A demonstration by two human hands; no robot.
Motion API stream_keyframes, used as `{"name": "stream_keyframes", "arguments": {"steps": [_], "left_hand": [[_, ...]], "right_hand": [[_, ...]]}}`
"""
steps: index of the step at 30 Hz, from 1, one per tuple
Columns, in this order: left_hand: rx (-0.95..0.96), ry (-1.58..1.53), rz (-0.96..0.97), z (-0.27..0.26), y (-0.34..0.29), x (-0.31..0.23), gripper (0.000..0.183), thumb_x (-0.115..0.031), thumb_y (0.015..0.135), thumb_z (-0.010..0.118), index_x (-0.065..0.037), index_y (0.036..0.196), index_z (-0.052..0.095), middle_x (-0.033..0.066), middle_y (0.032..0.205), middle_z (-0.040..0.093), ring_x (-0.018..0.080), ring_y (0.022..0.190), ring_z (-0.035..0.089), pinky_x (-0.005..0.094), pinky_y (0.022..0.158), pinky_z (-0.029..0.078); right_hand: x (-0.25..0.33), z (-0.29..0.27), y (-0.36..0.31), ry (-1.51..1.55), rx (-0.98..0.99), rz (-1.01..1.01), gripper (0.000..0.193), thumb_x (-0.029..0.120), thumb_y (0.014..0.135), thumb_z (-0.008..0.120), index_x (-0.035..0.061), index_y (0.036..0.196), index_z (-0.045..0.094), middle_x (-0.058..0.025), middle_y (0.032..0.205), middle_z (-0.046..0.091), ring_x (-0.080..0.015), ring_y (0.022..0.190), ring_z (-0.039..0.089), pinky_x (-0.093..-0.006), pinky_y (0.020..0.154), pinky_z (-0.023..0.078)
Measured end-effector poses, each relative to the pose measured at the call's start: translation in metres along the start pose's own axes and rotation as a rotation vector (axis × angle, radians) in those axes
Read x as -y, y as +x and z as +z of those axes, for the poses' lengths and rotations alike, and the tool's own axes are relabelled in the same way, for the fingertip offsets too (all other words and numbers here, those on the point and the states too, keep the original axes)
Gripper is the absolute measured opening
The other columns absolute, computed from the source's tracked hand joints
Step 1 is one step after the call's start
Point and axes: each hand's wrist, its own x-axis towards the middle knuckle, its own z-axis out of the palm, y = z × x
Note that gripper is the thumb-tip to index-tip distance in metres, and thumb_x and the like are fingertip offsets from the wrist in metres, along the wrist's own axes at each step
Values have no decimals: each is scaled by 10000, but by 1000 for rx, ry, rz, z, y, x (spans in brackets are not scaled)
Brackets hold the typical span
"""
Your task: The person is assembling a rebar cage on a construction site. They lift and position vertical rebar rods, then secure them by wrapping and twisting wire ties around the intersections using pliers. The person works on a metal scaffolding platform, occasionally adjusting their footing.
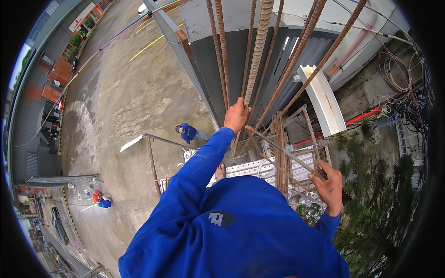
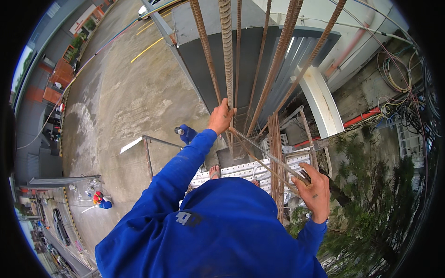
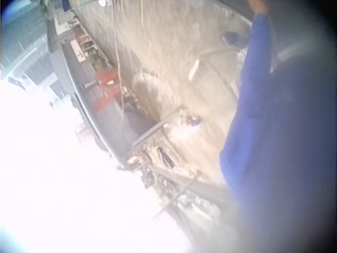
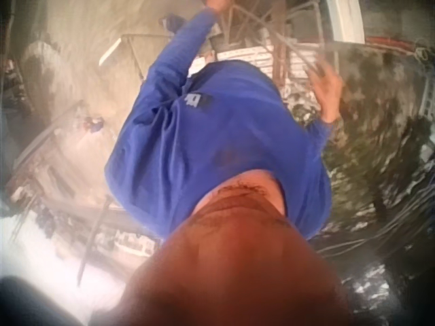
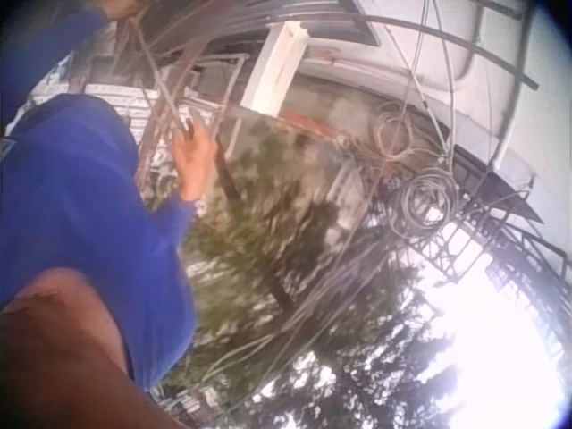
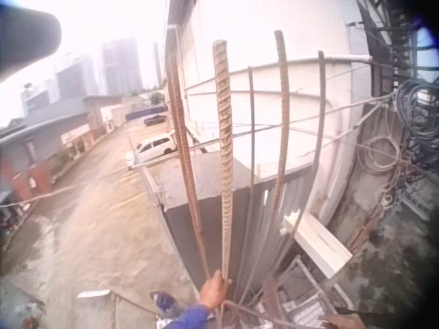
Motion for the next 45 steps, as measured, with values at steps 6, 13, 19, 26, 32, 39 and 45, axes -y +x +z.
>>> {"name": "stream_keyframes", "arguments": {"steps": [6,13,19,26,32,39,45], "left_hand": [[-11,61,10,-25,-5,21,310,-231,895,651,8,1040,517,261,914,661,474,897,619,513,735,481],[216,31,81,-56,-83,-41,281,-288,906,641,-19,958,576,209,917,660,403,888,632,493,726,487],[564,-70,481,-31,-124,-81,283,-300,952,558,-19,963,528,197,865,640,413,847,627,518,690,488],[548,97,544,-56,-114,-112,213,-238,926,562,-30,929,518,173,773,638,419,727,628,514,596,475],[507,163,525,-121,-115,-141,161,-180,902,589,-33,919,525,158,720,608,389,656,607,485,537,434],[432,49,435,-213,-129,-172,182,-191,911,633,-25,915,560,174,678,584,385,622,591,474,532,404],[159,-129,137,-267,-138,-182,281,-288,937,638,-10,918,602,66,572,509,166,470,514,305,481,384]], "right_hand": [[15,18,37,-125,176,-53,315,72,714,760,-23,992,647,-221,845,667,-387,722,652,-403,637,497],[11,31,49,-204,254,-280,338,89,650,806,24,930,628,-169,736,651,-374,642,629,-421,578,466],[27,39,79,-292,373,-424,403,127,636,830,51,901,535,-138,691,620,-358,619,606,-422,534,427],[28,15,92,-121,203,-527,514,297,637,845,41,998,584,-112,820,655,-309,758,616,-411,663,466],[-76,44,85,733,-710,-116,576,515,989,452,60,1341,466,-103,1214,588,-254,1107,548,-359,949,428],[-143,229,59,1431,112,608,787,721,920,299,195,1506,277,-145,1488,352,-340,1362,315,-626,1030,295],[-38,236,65,1679,573,425,768,710,929,311,190,1493,268,-164,1437,411,-339,1312,390,-601,1032,318]]}}
